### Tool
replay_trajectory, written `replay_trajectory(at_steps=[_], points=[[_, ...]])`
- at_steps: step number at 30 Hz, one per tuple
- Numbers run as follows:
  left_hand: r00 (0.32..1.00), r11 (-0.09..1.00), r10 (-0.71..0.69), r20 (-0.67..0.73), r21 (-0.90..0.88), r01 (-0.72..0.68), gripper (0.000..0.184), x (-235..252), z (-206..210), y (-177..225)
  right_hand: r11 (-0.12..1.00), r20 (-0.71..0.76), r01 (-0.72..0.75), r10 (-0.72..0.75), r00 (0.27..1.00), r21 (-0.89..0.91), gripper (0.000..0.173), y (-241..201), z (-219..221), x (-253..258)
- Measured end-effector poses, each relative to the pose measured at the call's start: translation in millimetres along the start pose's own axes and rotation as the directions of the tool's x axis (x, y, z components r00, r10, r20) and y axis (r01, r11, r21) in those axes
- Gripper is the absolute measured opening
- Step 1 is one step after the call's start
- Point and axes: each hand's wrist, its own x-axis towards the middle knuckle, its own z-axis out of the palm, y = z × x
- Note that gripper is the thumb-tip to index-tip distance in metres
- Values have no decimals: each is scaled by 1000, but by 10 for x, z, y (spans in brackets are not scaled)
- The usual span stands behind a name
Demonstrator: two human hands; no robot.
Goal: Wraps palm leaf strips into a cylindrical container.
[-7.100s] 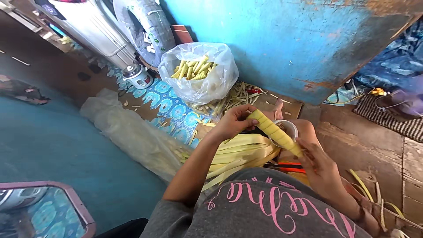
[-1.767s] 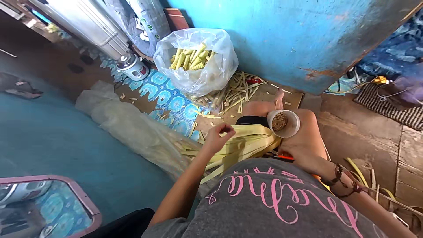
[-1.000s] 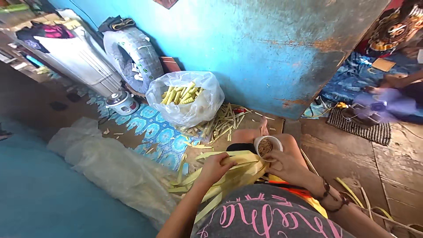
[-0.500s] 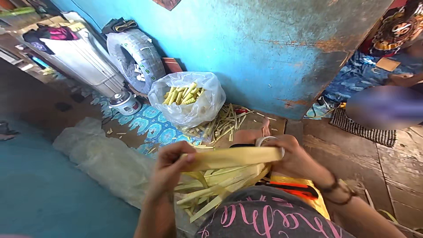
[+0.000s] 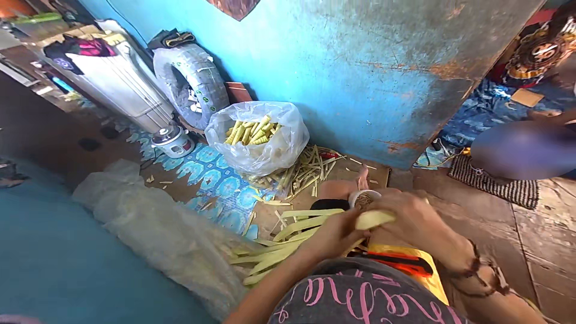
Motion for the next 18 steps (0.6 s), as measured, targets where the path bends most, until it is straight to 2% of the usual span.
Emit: replay_trajectory(at_steps=[1,3,5,6,7,8,10,11,15,18], points=[[998,1000,-12,-59,-11,12,38,22,-56,-23,996,-164,4,-18,986,-84,27,74,-58,-7],[981,994,-83,-173,-90,68,39,28,-215,-72,986,-428,-71,-1,904,-152,44,209,-224,-3],[957,980,-78,-278,-197,22,32,38,-298,-82,994,-541,-100,67,838,-32,59,236,-301,21],[953,969,-47,-301,-244,-29,27,45,-306,-55,989,-520,-79,133,844,125,64,185,-267,36],[954,959,-8,-299,-271,-76,24,55,-306,-14,937,-447,-51,212,869,345,64,111,-191,59],[958,957,30,-286,-268,-110,22,70,-302,39,833,-361,-28,270,892,553,57,24,-100,105],[958,964,86,-274,-219,-150,22,103,-292,138,638,-286,8,335,898,770,25,-125,39,225],[950,963,110,-292,-206,-174,21,116,-293,183,615,-295,29,336,895,788,17,-172,75,286],[870,925,136,-474,-253,-283,15,111,-352,408,592,-302,131,200,932,796,14,-269,102,417],[907,904,76,-414,-356,-238,13,94,-465,451,458,-279,182,154,948,870,18,-286,43,425]])
